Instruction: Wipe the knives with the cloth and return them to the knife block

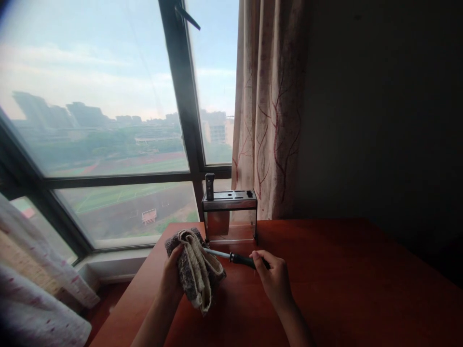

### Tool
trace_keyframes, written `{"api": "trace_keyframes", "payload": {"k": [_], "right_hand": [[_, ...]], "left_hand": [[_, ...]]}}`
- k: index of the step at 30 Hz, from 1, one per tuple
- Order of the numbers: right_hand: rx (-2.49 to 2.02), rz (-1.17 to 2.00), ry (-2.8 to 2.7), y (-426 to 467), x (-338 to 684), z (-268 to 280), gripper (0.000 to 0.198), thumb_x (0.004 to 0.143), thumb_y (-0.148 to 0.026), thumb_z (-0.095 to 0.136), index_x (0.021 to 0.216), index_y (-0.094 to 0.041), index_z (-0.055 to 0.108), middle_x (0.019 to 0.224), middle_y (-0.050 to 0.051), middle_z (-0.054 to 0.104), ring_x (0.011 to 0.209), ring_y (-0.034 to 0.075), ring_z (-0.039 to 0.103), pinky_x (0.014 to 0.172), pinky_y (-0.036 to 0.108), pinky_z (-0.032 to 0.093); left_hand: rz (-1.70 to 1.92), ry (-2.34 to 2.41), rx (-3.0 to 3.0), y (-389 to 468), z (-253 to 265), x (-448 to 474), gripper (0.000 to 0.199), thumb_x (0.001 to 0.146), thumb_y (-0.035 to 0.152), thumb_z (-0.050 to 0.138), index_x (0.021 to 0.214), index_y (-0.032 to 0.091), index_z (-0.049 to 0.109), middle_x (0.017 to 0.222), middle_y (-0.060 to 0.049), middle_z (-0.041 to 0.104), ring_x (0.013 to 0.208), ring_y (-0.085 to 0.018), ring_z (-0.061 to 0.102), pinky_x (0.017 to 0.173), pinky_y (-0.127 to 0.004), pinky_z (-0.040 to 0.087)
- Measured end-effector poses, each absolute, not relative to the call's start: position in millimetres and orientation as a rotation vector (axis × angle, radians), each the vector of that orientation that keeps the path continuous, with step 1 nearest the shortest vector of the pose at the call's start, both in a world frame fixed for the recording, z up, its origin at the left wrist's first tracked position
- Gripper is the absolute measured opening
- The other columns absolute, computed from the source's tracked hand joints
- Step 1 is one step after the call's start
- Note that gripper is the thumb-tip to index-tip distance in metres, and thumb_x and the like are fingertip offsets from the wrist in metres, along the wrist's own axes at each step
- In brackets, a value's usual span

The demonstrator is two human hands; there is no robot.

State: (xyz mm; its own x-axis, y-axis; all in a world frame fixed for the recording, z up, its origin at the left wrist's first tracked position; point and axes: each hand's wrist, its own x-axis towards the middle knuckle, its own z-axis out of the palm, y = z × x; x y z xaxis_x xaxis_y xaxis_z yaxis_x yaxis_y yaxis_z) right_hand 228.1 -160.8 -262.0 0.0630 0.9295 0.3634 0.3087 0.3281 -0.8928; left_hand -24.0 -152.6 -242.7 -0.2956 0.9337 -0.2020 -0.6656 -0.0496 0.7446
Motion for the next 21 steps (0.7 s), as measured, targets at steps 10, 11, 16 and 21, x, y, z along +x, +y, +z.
{"api": "trace_keyframes", "payload": {"k": [10, 11, 16, 21], "right_hand": [[-1.142, 0.688, -1.328, -156, 234, -264, 0.028, 0.08, -0.044, 0.066, 0.096, -0.022, 0.069, 0.084, 0.004, 0.068, 0.073, 0.02, 0.062, 0.067, 0.028, 0.048], [-1.109, 0.662, -1.344, -156, 234, -263, 0.025, 0.079, -0.042, 0.067, 0.095, -0.022, 0.069, 0.09, 0.005, 0.069, 0.083, 0.022, 0.063, 0.074, 0.03, 0.049], [-0.984, 0.638, -1.321, -156, 236, -261, 0.018, 0.081, -0.037, 0.066, 0.092, -0.023, 0.068, 0.105, 0.007, 0.066, 0.101, 0.024, 0.059, 0.087, 0.034, 0.047], [-1.141, 0.815, -1.134, -155, 240, -265, 0.033, 0.079, -0.047, 0.066, 0.099, -0.02, 0.066, 0.079, 0.003, 0.065, 0.06, 0.015, 0.055, 0.051, 0.025, 0.042]], "left_hand": [[1.795, 1.022, 0.544, -151, -244, -40, 0.035, 0.065, 0.036, 0.076, 0.089, 0.013, 0.065, 0.067, -0.001, 0.069, 0.057, -0.018, 0.065, 0.054, -0.026, 0.053], [1.804, 1.028, 0.534, -150, -246, -42, 0.035, 0.065, 0.037, 0.076, 0.089, 0.013, 0.065, 0.067, -0.001, 0.069, 0.057, -0.018, 0.065, 0.053, -0.026, 0.053], [1.868, 1.146, 0.629, -146, -249, -50, 0.035, 0.063, 0.037, 0.077, 0.085, 0.013, 0.067, 0.067, 0.001, 0.067, 0.057, -0.016, 0.062, 0.052, -0.024, 0.051], [1.885, 1.122, 0.738, -149, -247, -51, 0.033, 0.062, 0.036, 0.077, 0.083, 0.013, 0.07, 0.07, -0.001, 0.069, 0.06, -0.017, 0.062, 0.054, -0.024, 0.051]]}}
